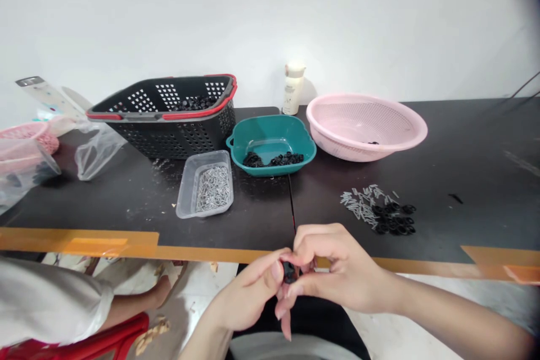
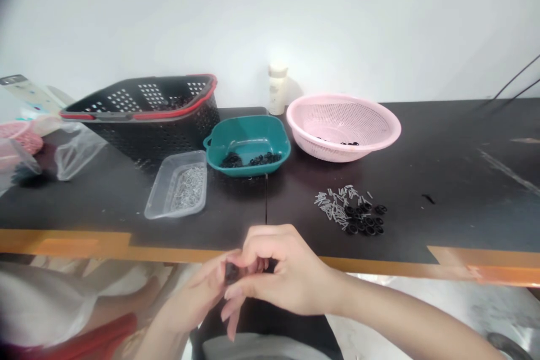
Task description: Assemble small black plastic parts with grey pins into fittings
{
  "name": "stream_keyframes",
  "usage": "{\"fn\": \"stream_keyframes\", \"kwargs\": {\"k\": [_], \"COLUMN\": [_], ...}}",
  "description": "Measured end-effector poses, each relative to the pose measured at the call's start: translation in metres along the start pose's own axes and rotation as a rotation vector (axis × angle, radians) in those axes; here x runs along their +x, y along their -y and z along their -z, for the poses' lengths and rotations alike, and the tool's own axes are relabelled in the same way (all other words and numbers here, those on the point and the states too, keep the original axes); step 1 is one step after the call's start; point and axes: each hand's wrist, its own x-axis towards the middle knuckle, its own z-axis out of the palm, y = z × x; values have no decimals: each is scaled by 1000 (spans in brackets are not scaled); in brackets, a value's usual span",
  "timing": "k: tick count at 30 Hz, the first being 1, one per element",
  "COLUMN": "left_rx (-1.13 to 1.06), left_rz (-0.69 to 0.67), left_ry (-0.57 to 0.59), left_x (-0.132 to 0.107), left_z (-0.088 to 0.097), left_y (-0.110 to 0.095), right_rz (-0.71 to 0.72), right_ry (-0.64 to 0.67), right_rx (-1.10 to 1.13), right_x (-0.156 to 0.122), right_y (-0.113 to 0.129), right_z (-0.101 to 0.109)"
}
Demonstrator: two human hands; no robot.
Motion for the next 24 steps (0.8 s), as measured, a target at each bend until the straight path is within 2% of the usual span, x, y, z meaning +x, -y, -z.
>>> {"fn": "stream_keyframes", "kwargs": {"k": [2,6,12,17,19,21,24], "left_rx": [17,-40,-146,-40,87,200,267], "left_rz": [1,-35,-50,4,26,27,-54], "left_ry": [-16,-36,-90,-123,-145,-161,-91], "left_x": [2,8,16,18,17,16,15], "left_z": [1,-1,-10,-13,-14,-14,-13], "left_y": [-3,-5,-9,-16,-20,-24,-26], "right_rz": [28,-15,-119,-229,-214,-141,-19], "right_ry": [3,-30,-209,-131,-115,-110,-99], "right_rx": [-33,-56,85,148,87,-19,-157], "right_x": [0,0,1,2,2,1,-2], "right_y": [-1,1,7,14,18,21,24], "right_z": [1,2,3,10,14,17,17]}}
